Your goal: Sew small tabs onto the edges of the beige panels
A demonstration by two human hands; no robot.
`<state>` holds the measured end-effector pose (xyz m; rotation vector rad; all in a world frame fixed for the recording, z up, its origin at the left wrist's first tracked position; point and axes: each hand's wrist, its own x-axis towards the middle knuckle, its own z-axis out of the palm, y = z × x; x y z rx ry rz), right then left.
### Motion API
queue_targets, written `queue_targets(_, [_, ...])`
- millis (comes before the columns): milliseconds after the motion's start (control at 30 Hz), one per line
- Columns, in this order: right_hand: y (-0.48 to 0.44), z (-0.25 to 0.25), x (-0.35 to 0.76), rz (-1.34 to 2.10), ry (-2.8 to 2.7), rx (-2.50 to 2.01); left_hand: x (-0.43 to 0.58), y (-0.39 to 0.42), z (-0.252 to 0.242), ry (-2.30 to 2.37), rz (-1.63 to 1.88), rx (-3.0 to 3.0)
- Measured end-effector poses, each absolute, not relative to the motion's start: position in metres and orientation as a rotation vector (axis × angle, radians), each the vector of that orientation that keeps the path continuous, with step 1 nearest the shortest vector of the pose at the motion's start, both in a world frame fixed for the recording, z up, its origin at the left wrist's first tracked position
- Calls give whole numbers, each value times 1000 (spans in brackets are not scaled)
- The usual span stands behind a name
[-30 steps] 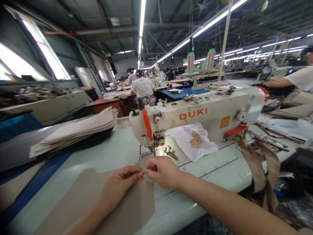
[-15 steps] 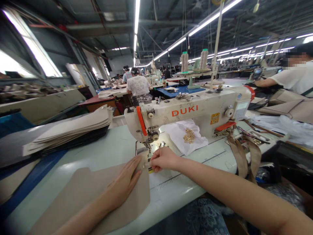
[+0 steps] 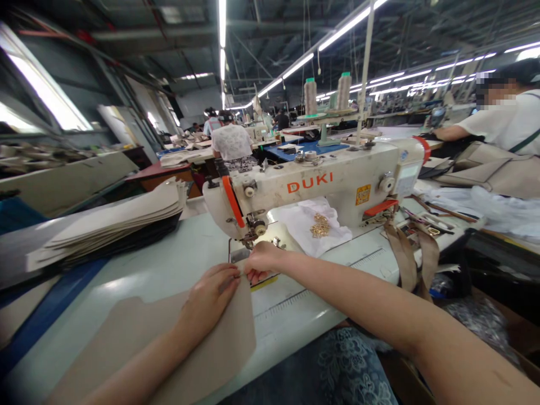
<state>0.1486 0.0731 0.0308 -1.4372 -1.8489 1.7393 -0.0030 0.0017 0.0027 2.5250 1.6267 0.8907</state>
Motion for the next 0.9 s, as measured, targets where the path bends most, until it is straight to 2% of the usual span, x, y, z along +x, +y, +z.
queue_targets(300, [78,29,146,1648,-1986,-1457,5,13,0,1497,934,2786])
queue_targets(433, [75,27,150,1477,-2092,-1398,6,14,0,1517,896,2743])
queue_targets(600, [63,15,168,981,-2163,-1286,6,15,3,1556,877,2688])
queue_targets(800, [53,-1,188,129,-2546,-754,6,15,3,1550,931,2654])
queue_targets(900, [52,-1,187,-28,-2597,-712,6,15,2,1538,949,2662])
